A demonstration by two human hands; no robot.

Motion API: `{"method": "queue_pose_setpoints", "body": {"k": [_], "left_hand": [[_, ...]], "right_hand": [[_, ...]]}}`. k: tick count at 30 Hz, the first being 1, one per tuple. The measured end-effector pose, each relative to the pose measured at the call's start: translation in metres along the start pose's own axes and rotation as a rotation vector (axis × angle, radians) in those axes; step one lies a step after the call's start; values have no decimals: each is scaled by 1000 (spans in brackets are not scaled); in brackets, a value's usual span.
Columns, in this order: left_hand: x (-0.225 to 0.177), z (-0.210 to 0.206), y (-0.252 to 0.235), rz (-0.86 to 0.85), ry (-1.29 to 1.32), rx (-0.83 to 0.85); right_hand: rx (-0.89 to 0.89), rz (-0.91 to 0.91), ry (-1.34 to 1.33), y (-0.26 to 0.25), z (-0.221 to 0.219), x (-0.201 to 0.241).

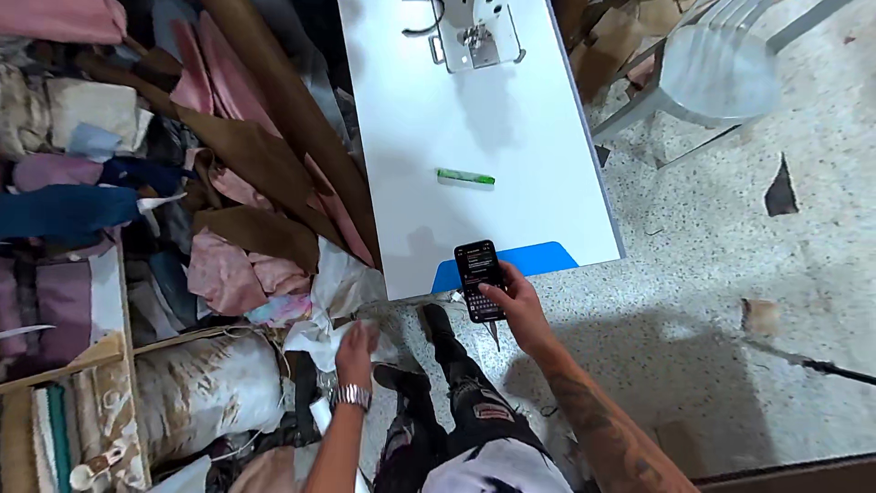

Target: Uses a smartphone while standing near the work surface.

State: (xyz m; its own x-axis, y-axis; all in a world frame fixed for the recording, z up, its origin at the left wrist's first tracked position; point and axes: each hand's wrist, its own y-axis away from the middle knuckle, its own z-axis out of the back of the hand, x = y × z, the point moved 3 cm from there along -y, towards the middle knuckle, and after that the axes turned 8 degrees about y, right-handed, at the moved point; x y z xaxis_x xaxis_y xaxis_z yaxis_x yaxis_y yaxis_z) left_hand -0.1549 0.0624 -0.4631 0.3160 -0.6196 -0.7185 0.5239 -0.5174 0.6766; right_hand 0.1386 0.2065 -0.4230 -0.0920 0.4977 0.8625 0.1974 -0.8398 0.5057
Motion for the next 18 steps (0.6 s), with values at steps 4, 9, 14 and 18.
{"method": "queue_pose_setpoints", "body": {"k": [4, 9, 14, 18], "left_hand": [[-67, -66, -79, -87, -140, 6], [-96, -130, -112, -70, -413, -113], [-96, -150, -108, -16, -728, -416], [-96, -147, -113, -34, -734, -359]], "right_hand": [[-106, 59, 130, -31, -10, -1], [-246, 139, 291, -59, -21, -2], [-323, 101, 554, -63, -25, 0], [-453, 115, 725, -65, -29, -3]]}}
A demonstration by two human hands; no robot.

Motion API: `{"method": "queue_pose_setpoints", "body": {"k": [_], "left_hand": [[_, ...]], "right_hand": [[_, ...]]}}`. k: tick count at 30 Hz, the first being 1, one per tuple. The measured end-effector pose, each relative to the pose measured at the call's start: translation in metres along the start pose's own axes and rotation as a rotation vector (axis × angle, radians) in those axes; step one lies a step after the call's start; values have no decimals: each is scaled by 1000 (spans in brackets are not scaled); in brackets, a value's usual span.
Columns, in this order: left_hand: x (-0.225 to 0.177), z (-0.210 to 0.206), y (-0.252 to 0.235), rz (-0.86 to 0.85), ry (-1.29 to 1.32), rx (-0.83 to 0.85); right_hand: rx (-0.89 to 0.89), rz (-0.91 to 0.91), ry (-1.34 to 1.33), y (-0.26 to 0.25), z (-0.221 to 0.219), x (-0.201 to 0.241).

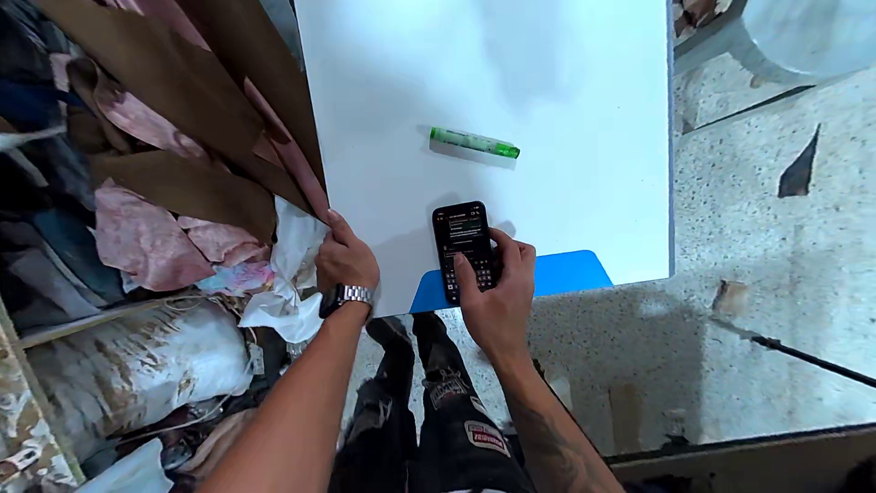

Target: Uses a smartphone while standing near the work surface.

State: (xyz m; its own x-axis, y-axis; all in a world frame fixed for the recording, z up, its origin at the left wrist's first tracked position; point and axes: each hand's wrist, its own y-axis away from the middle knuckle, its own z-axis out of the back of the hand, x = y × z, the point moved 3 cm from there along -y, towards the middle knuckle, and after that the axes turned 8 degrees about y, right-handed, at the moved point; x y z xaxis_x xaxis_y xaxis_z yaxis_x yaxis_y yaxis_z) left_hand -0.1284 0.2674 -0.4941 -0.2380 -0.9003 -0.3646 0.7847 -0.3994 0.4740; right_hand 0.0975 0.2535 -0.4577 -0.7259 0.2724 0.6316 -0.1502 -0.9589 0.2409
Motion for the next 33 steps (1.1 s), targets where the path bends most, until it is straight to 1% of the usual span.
{"method": "queue_pose_setpoints", "body": {"k": [4, 6, 8, 10, 12, 14, 18, 25, 29, 33], "left_hand": [[-3, 1, -1, -2, 7, 31], [-1, 2, 0, 6, -14, 25], [-1, 1, -3, -21, -17, 3], [0, 2, -5, -32, -8, -3], [-1, 2, -3, -27, 6, 7], [-5, 2, -4, -29, 14, -1], [-5, 2, -5, -14, 19, -24], [-6, 1, -2, -26, -4, -38], [-5, 2, -1, 23, -24, -37], [-5, -1, -3, -5, -18, -41]], "right_hand": [[-21, 21, 67, -4, -1, 3], [-34, 46, 56, -5, -2, 1], [-34, 90, 28, -11, -1, -1], [-44, 187, -22, -17, 3, -9], [-75, 358, -13, -25, 13, -22], [-73, 492, 18, -35, 17, -35], [12, 606, 25, -44, 10, -42], [74, 621, 93, -44, 11, -41], [104, 614, 98, -43, 12, -42], [118, 586, 106, -43, 13, -43]]}}
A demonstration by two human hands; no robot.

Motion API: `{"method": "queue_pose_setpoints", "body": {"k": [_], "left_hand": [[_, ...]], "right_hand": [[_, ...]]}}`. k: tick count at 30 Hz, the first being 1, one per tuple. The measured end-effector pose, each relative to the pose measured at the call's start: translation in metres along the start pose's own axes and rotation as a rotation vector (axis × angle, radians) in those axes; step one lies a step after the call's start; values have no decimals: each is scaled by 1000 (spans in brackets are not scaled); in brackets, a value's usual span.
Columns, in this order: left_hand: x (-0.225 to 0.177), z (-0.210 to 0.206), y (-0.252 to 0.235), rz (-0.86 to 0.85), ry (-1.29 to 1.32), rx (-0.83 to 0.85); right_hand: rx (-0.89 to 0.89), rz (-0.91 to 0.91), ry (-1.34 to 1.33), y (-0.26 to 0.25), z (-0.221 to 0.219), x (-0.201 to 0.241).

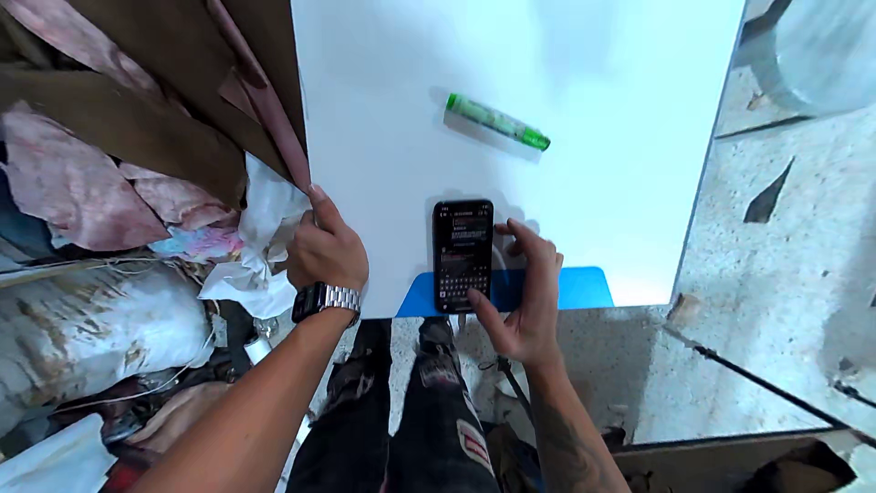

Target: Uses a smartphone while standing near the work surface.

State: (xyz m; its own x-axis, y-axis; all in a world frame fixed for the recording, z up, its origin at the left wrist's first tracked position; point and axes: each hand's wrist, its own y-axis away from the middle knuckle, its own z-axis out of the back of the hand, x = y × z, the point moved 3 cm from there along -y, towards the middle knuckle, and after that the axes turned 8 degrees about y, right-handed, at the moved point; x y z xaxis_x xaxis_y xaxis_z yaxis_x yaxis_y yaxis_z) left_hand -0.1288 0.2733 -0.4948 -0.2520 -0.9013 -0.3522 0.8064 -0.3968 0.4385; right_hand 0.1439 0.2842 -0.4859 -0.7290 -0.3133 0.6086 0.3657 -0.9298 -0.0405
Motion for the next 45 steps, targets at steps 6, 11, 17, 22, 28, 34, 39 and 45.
{"method": "queue_pose_setpoints", "body": {"k": [6, 11, 17, 22, 28, 34, 39, 45], "left_hand": [[0, -1, 2, -4, -17, -40], [-1, 2, 7, 15, -55, -48], [-1, 1, 6, 33, -84, -74], [0, -1, 5, 25, -73, -117], [-3, 0, 5, 42, -95, -93], [-2, 0, 5, 35, -91, -92], [-2, 1, 5, 30, -82, -95], [-1, 0, 4, 28, -83, -91]], "right_hand": [[-14, -7, 52, 1, -3, 1], [12, -6, 129, 2, -5, 2], [-16, 15, 142, -5, -6, 5], [22, 59, 121, -2, -4, 4], [47, 102, 29, -1, -1, -2], [125, 91, -43, 5, 4, -6], [77, 81, -3, 1, 1, -3], [100, 39, 28, 2, 1, 0]]}}
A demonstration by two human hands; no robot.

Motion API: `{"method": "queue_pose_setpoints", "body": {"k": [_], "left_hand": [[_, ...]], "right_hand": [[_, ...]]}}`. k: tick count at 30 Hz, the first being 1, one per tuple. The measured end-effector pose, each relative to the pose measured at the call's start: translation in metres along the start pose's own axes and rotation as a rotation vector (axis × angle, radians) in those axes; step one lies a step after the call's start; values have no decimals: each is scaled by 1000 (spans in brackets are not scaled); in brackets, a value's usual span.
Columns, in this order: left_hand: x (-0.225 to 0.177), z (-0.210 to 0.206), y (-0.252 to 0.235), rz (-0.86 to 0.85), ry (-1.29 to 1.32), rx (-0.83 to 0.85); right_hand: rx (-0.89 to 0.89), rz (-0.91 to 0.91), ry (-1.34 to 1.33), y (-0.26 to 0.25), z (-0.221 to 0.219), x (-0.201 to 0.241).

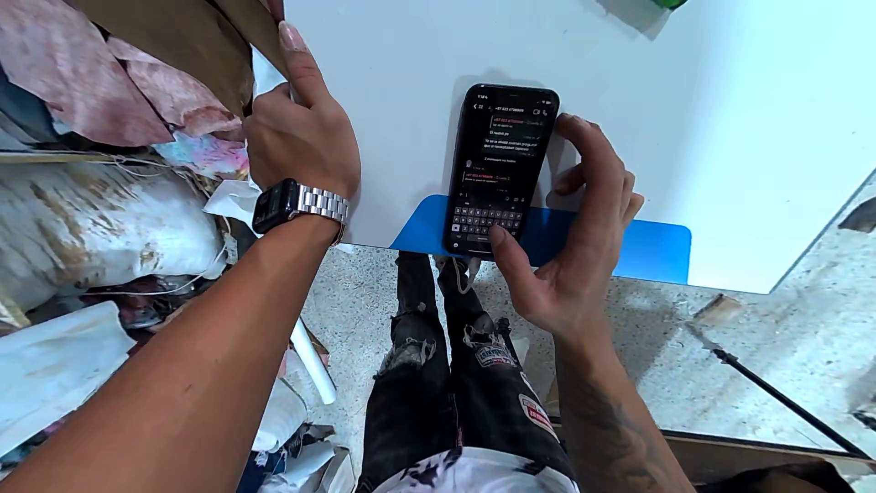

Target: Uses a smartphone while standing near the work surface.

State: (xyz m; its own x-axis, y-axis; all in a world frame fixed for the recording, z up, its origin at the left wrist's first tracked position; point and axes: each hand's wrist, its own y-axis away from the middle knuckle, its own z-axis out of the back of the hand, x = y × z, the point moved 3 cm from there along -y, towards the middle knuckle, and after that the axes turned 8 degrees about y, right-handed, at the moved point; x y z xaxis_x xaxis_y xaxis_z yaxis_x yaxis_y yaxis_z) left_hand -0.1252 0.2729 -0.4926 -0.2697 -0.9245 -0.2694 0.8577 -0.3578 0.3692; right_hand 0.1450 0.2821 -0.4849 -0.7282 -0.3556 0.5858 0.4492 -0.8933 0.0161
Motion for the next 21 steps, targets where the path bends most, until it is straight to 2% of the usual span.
{"method": "queue_pose_setpoints", "body": {"k": [7, 9, 10, 11, 12, 13, 14, 15, 17, 21], "left_hand": [[-4, 4, 1, 30, -19, 53], [5, -2, -4, -69, -43, 0], [21, -17, -10, -230, -57, -204], [44, -44, -28, -493, -30, -633], [53, -56, -39, -600, 3, -832], [44, -45, -28, -489, -28, -650], [20, -18, -10, -217, -59, -216], [5, -3, -3, -59, -44, -20], [-4, 3, 1, 35, -29, 25], [-4, 2, 1, 29, -50, 27]], "right_hand": [[-14, 86, -117, -1, 2, -10], [-15, 95, -134, -2, 2, -11], [-16, 95, -137, -2, 2, -11], [-21, 94, -136, -2, 2, -11], [-27, 93, -134, -2, 2, -10], [-31, 92, -131, -2, 1, -10], [-33, 90, -131, -2, 1, -9], [-34, 87, -132, -2, 1, -9], [-35, 80, -135, -2, 2, -8], [-36, 78, -131, -2, 1, -9]]}}
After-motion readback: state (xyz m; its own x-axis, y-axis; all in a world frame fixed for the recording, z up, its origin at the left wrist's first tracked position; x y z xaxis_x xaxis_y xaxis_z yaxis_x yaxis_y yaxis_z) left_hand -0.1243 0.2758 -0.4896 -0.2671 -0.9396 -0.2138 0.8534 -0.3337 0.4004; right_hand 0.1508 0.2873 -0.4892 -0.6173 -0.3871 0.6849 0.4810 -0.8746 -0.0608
